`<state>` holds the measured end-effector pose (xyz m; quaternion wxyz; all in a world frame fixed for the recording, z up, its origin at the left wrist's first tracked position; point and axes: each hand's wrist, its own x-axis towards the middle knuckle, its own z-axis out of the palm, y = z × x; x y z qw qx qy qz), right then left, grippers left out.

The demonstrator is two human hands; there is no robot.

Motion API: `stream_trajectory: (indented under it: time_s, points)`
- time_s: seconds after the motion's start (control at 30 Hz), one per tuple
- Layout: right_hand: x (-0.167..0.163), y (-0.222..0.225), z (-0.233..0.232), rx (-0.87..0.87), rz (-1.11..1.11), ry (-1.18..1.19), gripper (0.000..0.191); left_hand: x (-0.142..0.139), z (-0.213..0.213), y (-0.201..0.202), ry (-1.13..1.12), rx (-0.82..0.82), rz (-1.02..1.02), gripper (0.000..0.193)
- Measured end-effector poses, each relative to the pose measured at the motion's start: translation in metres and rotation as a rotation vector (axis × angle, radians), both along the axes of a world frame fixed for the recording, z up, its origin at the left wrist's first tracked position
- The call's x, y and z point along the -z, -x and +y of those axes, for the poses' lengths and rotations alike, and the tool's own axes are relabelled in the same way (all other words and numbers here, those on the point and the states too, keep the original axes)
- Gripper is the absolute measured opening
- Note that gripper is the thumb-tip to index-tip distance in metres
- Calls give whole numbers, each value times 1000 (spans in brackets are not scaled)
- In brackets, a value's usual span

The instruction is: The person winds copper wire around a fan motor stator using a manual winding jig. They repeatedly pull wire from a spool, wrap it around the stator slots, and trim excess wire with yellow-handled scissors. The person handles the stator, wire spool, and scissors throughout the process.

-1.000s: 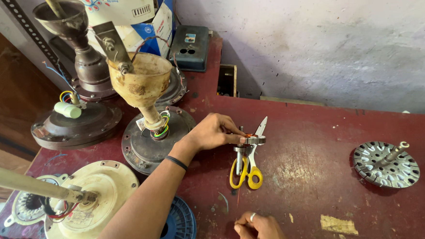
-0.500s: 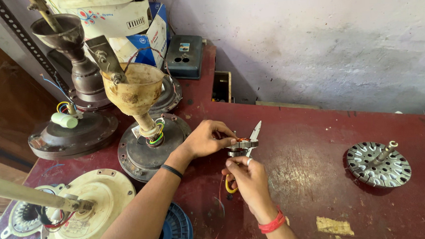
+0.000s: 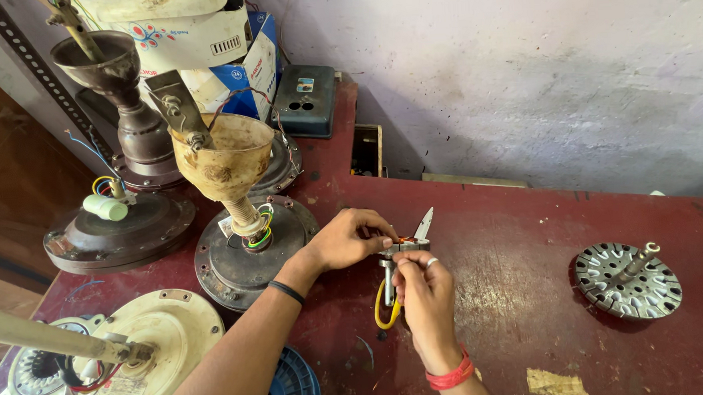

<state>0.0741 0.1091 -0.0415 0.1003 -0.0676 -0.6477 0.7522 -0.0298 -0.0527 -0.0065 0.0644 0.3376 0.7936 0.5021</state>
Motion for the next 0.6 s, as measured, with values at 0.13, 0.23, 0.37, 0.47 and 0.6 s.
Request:
stream_trajectory:
  time_s: [0.13, 0.23, 0.37, 0.47, 0.6]
  points:
    - [1, -9, -11, 70, -1, 27, 17, 0, -2, 0, -4, 8, -31, 21]
    - [-6, -12, -15, 84, 30, -65, 19, 1, -4, 1, -5, 37, -17, 22]
    - [-23, -7, -13, -67, 123, -61, 25, 6, -4, 4, -22, 56, -37, 23]
    - [-32, -8, -17, -155, 86, -127, 27, 11, -5, 10, -121, 98, -161, 28]
    - [-37, -16, -25, -195, -37, -255, 28, 15, -11, 17, -180, 135, -351, 36]
